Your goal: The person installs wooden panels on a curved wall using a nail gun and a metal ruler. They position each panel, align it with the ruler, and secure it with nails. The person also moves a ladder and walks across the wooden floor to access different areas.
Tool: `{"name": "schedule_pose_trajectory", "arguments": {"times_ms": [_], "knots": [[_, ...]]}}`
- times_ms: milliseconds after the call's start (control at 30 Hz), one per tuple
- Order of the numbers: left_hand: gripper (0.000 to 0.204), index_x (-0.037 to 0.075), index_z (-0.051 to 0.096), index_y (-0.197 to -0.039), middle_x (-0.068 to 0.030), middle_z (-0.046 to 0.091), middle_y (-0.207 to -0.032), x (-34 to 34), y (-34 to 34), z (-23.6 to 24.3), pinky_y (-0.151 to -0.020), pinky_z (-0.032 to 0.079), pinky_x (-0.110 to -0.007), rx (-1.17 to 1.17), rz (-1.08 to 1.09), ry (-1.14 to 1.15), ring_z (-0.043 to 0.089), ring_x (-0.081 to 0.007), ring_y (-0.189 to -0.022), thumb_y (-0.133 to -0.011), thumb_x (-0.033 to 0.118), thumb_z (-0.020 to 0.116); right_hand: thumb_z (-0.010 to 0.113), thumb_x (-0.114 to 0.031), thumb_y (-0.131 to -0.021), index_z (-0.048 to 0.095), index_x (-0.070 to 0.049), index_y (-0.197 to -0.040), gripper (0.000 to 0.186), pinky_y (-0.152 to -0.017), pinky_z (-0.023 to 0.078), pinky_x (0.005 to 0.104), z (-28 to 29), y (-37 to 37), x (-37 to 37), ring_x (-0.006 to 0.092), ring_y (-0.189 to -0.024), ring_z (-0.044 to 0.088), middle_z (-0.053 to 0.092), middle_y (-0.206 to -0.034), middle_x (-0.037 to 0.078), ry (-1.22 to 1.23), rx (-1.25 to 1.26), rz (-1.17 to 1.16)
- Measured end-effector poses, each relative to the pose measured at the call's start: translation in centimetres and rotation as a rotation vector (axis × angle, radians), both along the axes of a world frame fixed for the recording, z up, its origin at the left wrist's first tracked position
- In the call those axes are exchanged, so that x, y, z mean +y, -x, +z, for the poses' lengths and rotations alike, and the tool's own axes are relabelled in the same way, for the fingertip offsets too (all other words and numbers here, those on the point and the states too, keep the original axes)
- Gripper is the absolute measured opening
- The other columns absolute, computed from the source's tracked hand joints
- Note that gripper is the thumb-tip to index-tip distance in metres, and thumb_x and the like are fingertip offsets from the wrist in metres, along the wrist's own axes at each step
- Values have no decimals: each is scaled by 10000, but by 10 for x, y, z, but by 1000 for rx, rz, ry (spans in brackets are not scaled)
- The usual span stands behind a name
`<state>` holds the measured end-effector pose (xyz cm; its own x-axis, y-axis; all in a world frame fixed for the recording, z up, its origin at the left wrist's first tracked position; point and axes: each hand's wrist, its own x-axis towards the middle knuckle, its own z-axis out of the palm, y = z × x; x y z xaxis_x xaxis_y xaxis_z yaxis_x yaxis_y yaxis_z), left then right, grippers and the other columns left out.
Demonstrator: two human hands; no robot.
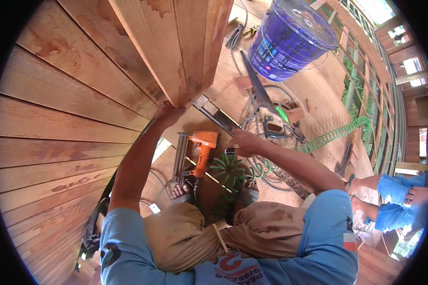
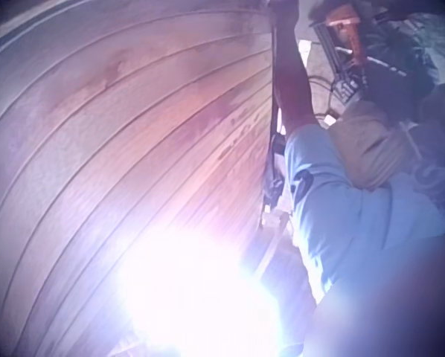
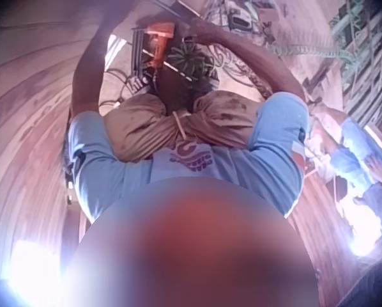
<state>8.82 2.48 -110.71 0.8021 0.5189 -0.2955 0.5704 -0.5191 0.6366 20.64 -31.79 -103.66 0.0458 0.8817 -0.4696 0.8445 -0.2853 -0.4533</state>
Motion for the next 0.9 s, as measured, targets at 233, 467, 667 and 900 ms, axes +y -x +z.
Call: {"name": "schedule_pose_trajectory", "arguments": {"times_ms": [233, 467, 667, 900], "knots": [[767, -6, 577, -1315, -262, 575, -1341, -6, 2, 17, -1070, 453, -446, 34, 26, 0, 555, -389, -1266, -798, 552, 684, 679, -293, -866, 656, -144, -1275, 436, -1098, 434, 442, -45, 7, -17, 392, -1315, 505, 533, -1395, 225, -105, 101, -307], [782, -7, 556, -1334, -264, 596, -1317, -6, 4, 22, -1055, 466, -446, 40, -62, -47, 574, -403, -1239, -817, 570, 666, 645, -150, -859, 675, -121, -1164, 307, -939, 516, 439, -26, 6, -37, 353, -1142, 598, 630, -1172, 149, -229, 34, -274], [835, 4, 509, -1386, -276, 573, -1346, 3, 2, -4, -1073, 449, -453, 68, -60, -128, 537, -403, -1284, -811, 589, 666, 646, -50, -819, 687, -85, -1132, 318, -817, 539, 444, 3, 26, -94, 334, -947, 648, 649, -1052, 135, -174, 37, -321], [752, -1, 538, -1349, -263, 603, -1308, 3, 6, 3, -1038, 463, -453, -54, -94, -37, 576, -391, -1240, -822, 507, 707, 588, 20, -912, 444, -127, -1497, 620, -605, 558, 302, 22, 51, -114, 152, -747, 644, 658, -947, 70, -386, 1033, -1367]]}}
